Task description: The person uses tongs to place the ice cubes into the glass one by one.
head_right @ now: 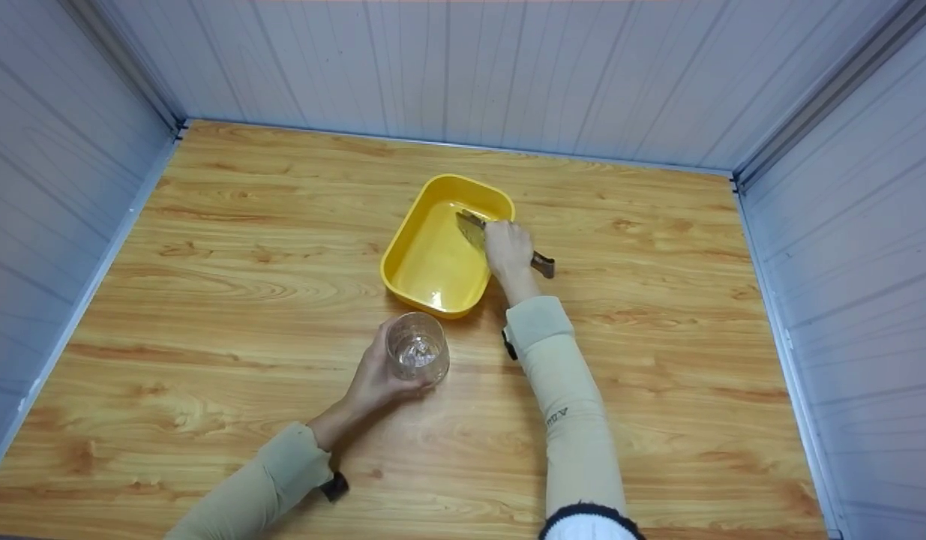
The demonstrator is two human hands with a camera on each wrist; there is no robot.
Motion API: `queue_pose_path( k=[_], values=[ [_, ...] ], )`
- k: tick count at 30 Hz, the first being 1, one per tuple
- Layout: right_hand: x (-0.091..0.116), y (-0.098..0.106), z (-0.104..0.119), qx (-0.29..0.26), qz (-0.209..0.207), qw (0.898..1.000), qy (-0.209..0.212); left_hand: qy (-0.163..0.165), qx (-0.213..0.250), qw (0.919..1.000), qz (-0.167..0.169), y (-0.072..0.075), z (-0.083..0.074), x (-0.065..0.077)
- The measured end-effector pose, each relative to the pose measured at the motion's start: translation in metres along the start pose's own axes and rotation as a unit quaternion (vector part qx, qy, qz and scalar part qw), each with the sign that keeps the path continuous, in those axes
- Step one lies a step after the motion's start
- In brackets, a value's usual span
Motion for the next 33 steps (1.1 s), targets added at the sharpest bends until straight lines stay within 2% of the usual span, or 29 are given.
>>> queue_pose_path(
  k=[9,21,28,33],
  values=[
    [0.003,0.002,0.000,-0.008,0.001,1.000,0.002,-0.006,-0.002,1.0000,0.001,0.000,0.000,-0.001],
    [0.011,0.011,0.000,-0.016,-0.038,0.999,0.013,-0.010,-0.001,1.0000,0.000,0.000,-0.002,-0.001],
    [0.017,0.018,-0.003,-0.035,-0.052,0.998,-0.001,-0.016,-0.004,0.9999,-0.003,0.001,-0.002,-0.001],
    [0.022,0.027,0.001,-0.042,-0.072,0.996,0.014,-0.014,-0.005,0.9999,-0.002,0.001,-0.001,0.000]
  ],
)
Point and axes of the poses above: each hand's wrist, its own x-axis away from the middle knuckle, its own y-axis out of the back of the hand, z = x × y, the point moved 9 cm from there along -x, towards the middle knuckle, and after that the axes turned 13 degrees about -z, right-handed, at the moved point
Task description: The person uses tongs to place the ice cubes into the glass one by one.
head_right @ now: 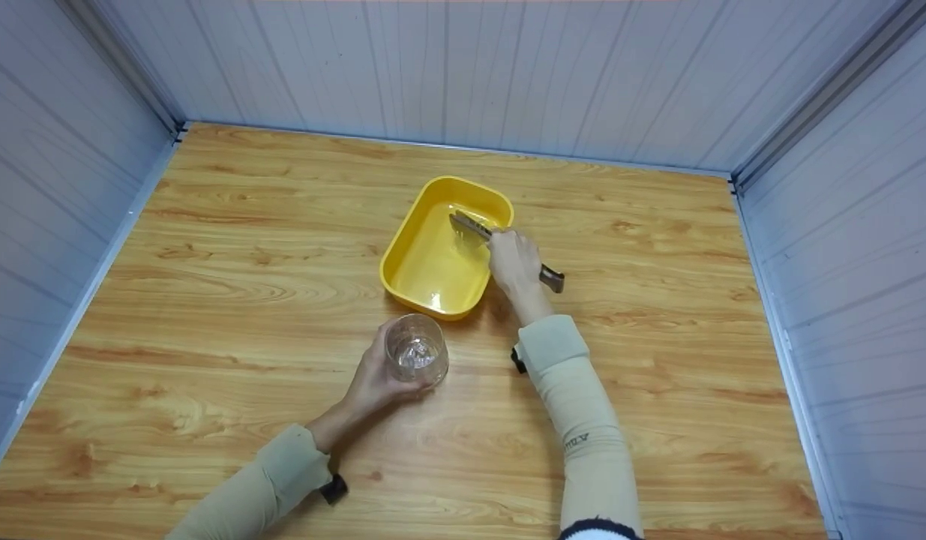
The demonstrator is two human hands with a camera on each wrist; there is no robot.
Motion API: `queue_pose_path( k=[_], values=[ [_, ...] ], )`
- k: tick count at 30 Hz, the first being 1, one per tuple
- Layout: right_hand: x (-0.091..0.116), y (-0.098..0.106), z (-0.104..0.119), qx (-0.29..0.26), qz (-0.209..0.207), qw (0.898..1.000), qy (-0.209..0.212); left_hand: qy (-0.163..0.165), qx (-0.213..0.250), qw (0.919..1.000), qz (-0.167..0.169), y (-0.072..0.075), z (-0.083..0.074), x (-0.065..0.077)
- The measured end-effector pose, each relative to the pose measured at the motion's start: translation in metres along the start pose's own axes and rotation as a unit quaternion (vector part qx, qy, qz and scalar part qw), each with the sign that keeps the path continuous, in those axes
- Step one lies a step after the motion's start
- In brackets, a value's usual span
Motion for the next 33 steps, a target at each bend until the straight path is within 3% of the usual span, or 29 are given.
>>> queue_pose_path(
  k=[17,33],
  values=[
    [0.020,0.035,0.014,-0.038,-0.068,0.997,0.026,-0.013,0.013,0.9998,0.008,-0.001,-0.003,-0.001],
    [0.046,0.067,0.035,-0.073,-0.137,0.985,0.072,0.010,0.008,0.9999,0.008,-0.001,0.001,0.000]
  ],
)
Point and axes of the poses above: each hand's wrist, its own x-axis away from the middle knuckle, its own y-axis out of the back of the hand, z = x × y, the point moved 9 cm from there along -x, towards the middle knuckle, and after that the axes turned 13 degrees about -z, right-handed, at the moved point
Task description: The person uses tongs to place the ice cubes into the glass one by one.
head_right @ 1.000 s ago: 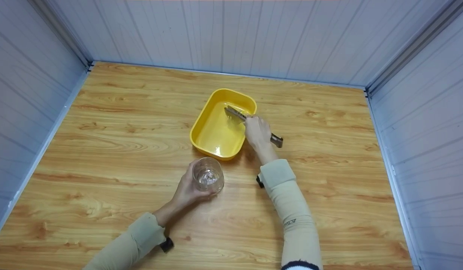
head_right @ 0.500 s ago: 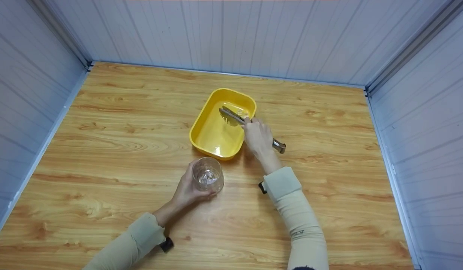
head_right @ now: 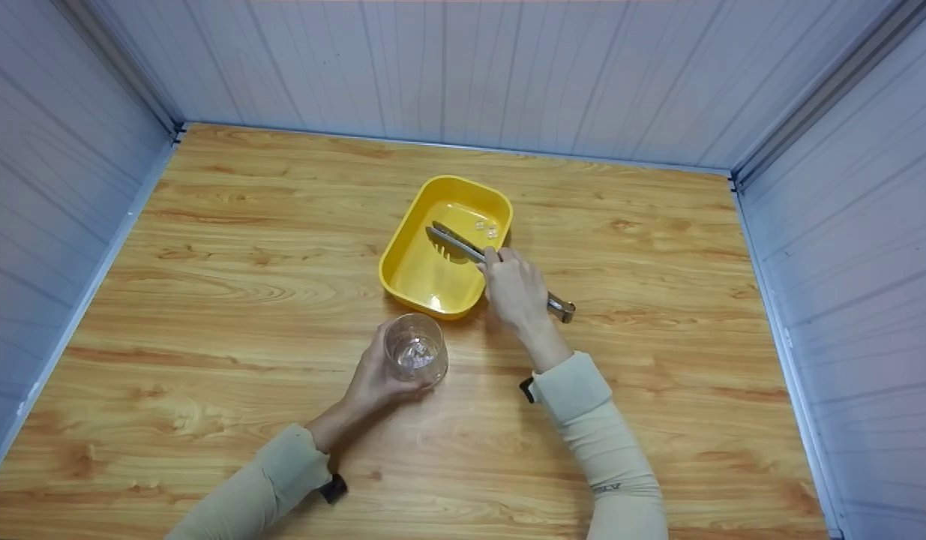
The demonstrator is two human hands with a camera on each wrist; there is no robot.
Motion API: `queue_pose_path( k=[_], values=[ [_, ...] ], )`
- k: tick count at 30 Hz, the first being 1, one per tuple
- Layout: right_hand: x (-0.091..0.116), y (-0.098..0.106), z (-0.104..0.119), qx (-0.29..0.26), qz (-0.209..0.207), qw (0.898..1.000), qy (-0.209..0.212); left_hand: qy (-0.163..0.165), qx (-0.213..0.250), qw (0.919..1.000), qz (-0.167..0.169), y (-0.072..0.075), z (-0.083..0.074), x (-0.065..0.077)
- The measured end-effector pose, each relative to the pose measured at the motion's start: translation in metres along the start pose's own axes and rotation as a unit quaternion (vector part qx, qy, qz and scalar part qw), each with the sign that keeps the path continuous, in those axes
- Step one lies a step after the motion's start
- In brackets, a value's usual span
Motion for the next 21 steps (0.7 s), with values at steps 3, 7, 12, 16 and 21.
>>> queue_pose_path(
  k=[3,7,12,16,21],
  values=[
    [0.003,0.007,0.005,-0.013,-0.010,1.000,0.009,0.001,-0.002,1.0000,-0.001,0.000,0.001,0.000],
    [0.007,0.018,0.013,-0.021,-0.022,0.999,0.025,-0.002,0.003,1.0000,-0.001,-0.001,0.001,0.001],
    [0.011,0.031,0.021,-0.040,-0.030,0.998,0.038,-0.010,0.007,0.9999,-0.003,0.000,0.000,0.001],
    [0.014,0.040,0.027,-0.044,-0.033,0.997,0.048,-0.014,0.005,0.9999,-0.002,0.000,-0.001,0.000],
    [0.020,0.049,0.036,-0.045,-0.034,0.996,0.064,-0.015,0.008,0.9999,0.001,0.000,-0.001,0.000]
  ],
)
Point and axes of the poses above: each hand's wrist, its own x-axis away from the middle knuckle, its own y-axis out of the back of the hand, z = x × y, the point moved 9 cm from there along -x, towards the middle knuckle, and after that the axes turned 13 degrees about -z, right-handed, at the moved point
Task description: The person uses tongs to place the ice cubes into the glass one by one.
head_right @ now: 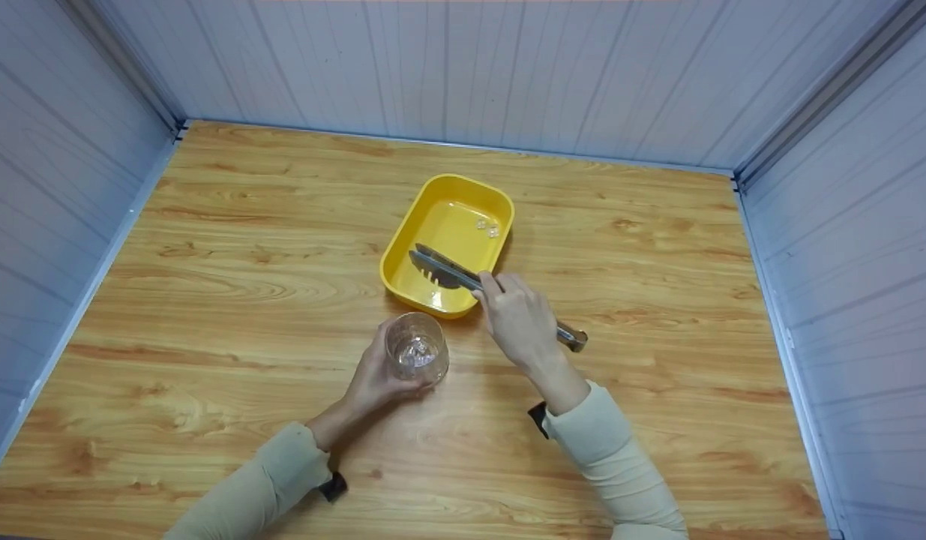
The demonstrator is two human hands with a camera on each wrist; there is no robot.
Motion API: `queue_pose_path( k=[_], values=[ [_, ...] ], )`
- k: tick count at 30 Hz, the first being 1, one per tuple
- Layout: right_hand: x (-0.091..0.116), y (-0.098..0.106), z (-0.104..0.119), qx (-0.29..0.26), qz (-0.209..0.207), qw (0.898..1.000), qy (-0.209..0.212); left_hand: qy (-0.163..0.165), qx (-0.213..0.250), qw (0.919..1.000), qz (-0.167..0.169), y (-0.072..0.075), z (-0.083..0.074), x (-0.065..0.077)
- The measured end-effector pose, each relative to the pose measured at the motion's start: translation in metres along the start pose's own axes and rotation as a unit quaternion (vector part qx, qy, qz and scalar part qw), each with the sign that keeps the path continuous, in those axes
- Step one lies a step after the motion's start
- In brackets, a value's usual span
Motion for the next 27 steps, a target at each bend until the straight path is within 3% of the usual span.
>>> queue_pose_path(
  k=[10,17,27],
  values=[
    [0.012,0.008,0.018,-0.012,0.015,1.000,0.018,0.001,0.017,0.9998,0.003,0.000,0.000,0.000],
    [0.021,0.011,0.026,-0.017,0.021,0.999,0.030,-0.006,-0.011,0.9999,-0.003,0.000,-0.001,-0.001],
    [0.032,0.008,0.033,-0.021,0.042,0.998,0.051,0.010,0.004,0.9999,0.000,0.000,0.001,-0.001]
  ],
)
Point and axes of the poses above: each hand's wrist, its own x-axis away from the middle knuckle, its own y-axis out of the back of the hand, z = x × y, the point moved 9 cm from there along -x, towards the middle knuckle, and after that the axes turned 13 degrees about -z, right-handed, at the moved point
